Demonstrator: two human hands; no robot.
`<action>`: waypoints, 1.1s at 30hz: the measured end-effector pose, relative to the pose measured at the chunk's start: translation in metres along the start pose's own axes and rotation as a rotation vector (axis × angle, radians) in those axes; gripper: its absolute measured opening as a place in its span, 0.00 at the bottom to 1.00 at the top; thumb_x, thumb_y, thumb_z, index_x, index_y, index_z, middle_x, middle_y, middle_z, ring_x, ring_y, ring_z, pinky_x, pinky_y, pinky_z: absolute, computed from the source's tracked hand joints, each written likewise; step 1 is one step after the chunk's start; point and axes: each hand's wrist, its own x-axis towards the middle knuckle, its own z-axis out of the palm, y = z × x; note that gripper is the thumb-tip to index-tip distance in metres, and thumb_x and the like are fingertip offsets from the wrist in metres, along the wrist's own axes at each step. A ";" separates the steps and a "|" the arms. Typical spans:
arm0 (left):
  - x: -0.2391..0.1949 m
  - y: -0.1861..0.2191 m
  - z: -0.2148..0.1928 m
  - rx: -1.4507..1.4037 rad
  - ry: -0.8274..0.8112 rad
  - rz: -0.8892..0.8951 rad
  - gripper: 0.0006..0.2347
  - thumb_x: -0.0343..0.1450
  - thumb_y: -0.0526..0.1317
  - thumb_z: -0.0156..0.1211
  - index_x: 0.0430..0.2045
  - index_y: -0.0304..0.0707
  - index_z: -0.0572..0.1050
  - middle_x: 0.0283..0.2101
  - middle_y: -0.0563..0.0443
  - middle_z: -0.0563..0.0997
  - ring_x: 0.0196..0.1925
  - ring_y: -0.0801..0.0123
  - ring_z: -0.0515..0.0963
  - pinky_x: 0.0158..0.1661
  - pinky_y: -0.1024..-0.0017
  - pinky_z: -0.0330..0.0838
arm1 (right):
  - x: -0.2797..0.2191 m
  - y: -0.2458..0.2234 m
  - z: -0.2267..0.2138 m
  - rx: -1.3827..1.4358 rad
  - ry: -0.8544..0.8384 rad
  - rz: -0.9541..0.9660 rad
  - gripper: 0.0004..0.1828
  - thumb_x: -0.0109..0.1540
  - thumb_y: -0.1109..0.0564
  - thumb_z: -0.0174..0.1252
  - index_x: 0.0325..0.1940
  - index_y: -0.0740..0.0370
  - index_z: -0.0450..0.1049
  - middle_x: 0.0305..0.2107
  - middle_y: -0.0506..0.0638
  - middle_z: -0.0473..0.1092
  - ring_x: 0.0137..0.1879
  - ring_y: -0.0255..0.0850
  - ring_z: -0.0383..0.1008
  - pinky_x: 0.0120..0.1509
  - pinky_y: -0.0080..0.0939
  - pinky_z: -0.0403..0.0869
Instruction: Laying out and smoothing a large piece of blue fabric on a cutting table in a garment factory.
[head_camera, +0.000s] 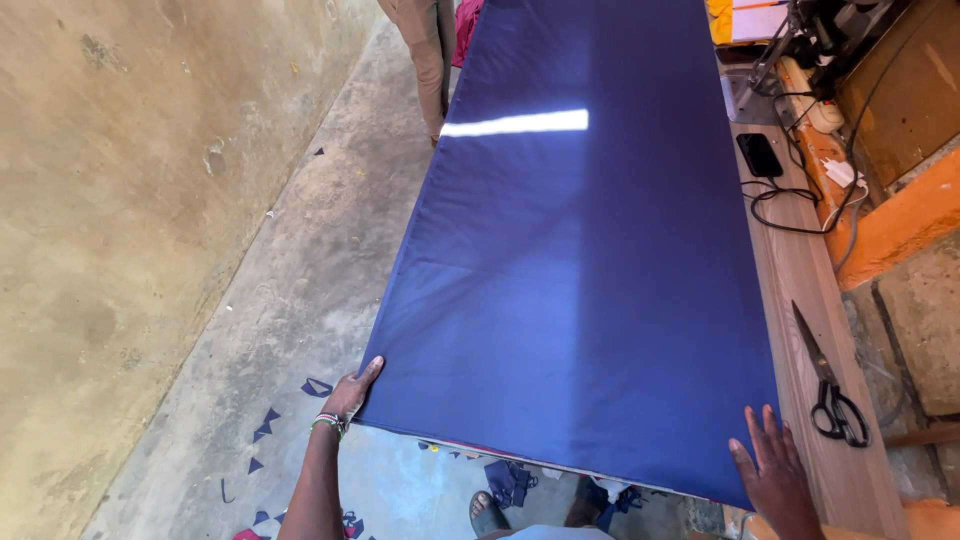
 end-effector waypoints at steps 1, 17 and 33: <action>0.014 -0.009 0.000 0.001 0.001 0.001 0.37 0.59 0.68 0.57 0.46 0.29 0.78 0.44 0.41 0.84 0.41 0.57 0.83 0.44 0.64 0.75 | -0.002 -0.002 -0.003 0.002 0.000 0.000 0.40 0.65 0.36 0.43 0.81 0.40 0.48 0.80 0.51 0.41 0.83 0.57 0.38 0.82 0.60 0.44; 0.085 -0.062 -0.001 0.065 0.184 0.275 0.25 0.71 0.63 0.56 0.17 0.40 0.67 0.24 0.54 0.69 0.29 0.71 0.65 0.32 0.69 0.60 | -0.009 -0.009 -0.011 0.091 -0.019 0.092 0.39 0.62 0.34 0.44 0.79 0.34 0.53 0.80 0.42 0.46 0.82 0.44 0.48 0.79 0.53 0.53; 0.095 -0.068 -0.002 -0.062 0.220 0.264 0.29 0.71 0.56 0.56 0.53 0.25 0.80 0.61 0.40 0.79 0.65 0.66 0.75 0.62 0.72 0.66 | -0.011 -0.024 -0.025 0.181 0.028 0.074 0.35 0.62 0.39 0.51 0.75 0.39 0.62 0.77 0.42 0.54 0.81 0.42 0.54 0.76 0.52 0.62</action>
